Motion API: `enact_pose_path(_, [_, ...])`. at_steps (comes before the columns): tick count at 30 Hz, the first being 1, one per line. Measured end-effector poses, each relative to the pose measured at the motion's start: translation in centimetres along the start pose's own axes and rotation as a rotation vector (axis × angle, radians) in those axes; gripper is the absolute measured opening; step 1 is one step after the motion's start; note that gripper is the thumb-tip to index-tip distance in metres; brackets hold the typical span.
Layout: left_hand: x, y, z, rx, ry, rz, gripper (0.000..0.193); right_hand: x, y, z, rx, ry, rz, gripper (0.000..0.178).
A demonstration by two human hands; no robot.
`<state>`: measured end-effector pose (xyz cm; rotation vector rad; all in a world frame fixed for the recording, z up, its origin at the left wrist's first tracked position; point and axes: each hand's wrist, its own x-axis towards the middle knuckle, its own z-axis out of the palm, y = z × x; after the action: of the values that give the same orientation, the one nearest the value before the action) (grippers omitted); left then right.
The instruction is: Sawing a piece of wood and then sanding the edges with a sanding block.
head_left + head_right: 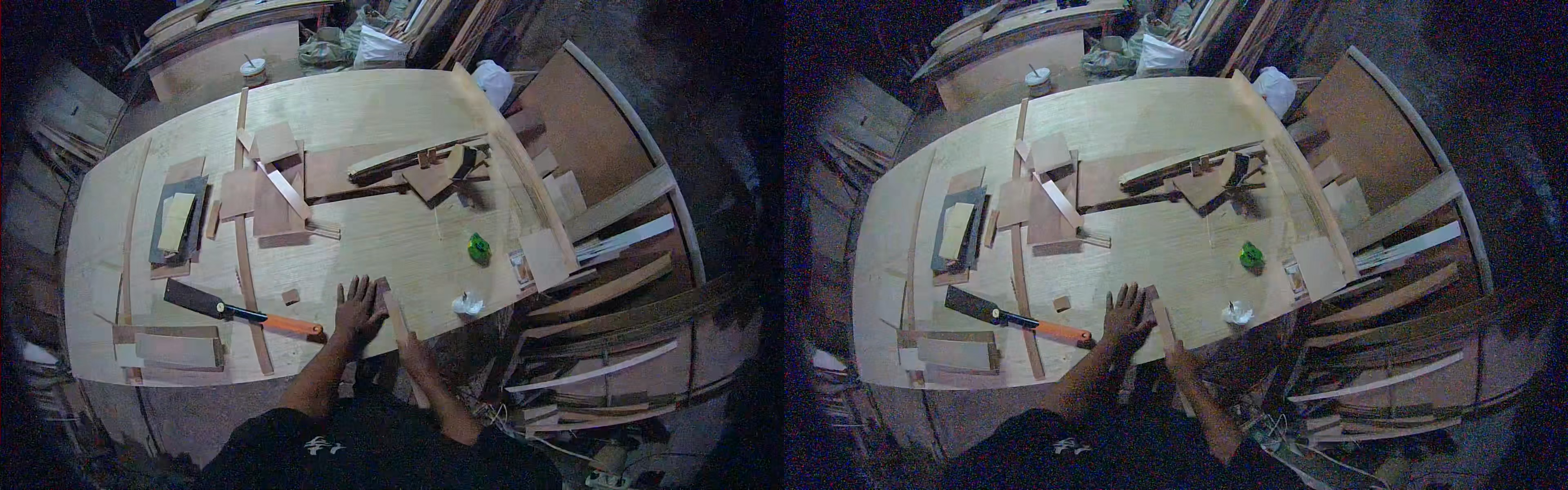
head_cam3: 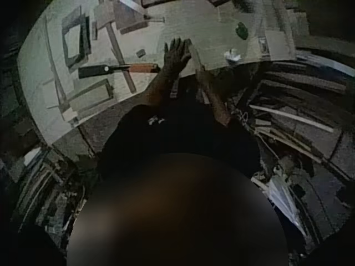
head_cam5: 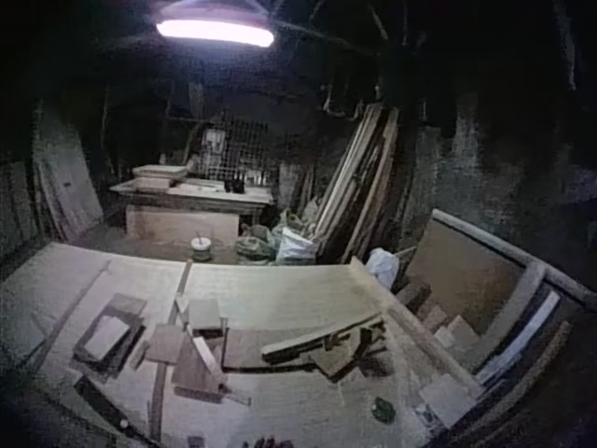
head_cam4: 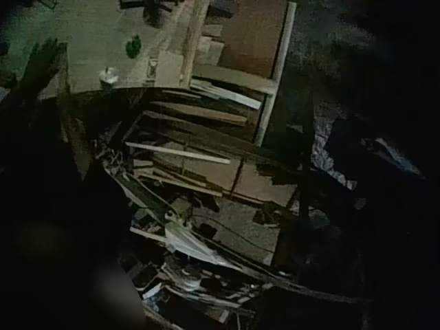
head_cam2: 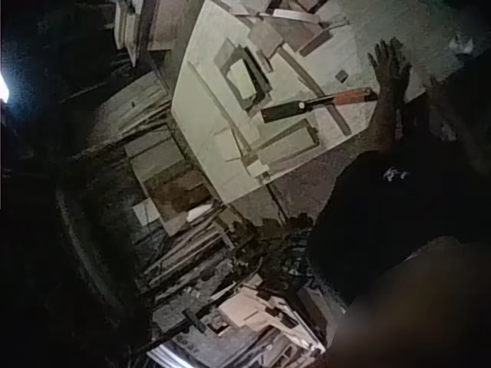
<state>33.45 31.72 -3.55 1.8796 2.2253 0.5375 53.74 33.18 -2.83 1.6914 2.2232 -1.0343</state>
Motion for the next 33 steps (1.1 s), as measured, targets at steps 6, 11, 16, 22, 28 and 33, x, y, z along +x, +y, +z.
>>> enact_pose_path(6, [0.1,-2.1,0.6,0.088,-0.020,0.119,0.079,-2.5,2.8,1.6,-0.155,0.179,-0.354,0.050])
enact_pose_path(11, [0.6,0.5,-1.8,0.033,-0.049,0.124,0.070,2.4,-1.8,-0.3,-0.147,0.108,-0.099,0.049])
enact_pose_path(16, [1.7,0.8,-1.2,-0.025,-0.019,0.171,0.066,12.4,-5.4,-2.9,0.077,0.145,0.025,0.046])
enact_pose_path(22, [1.9,1.0,-1.8,-0.011,-0.046,0.121,0.070,15.7,-8.6,-4.7,-0.047,0.259,-0.059,0.041])
enact_pose_path(28, [1.8,0.8,-2.2,-0.021,-0.048,0.100,0.067,5.1,-0.7,2.0,-0.205,0.132,-0.034,0.048])
enact_pose_path(33, [1.6,-0.1,-1.2,0.052,-0.067,0.121,0.066,-2.7,3.1,3.4,-0.156,-0.044,0.086,0.041])
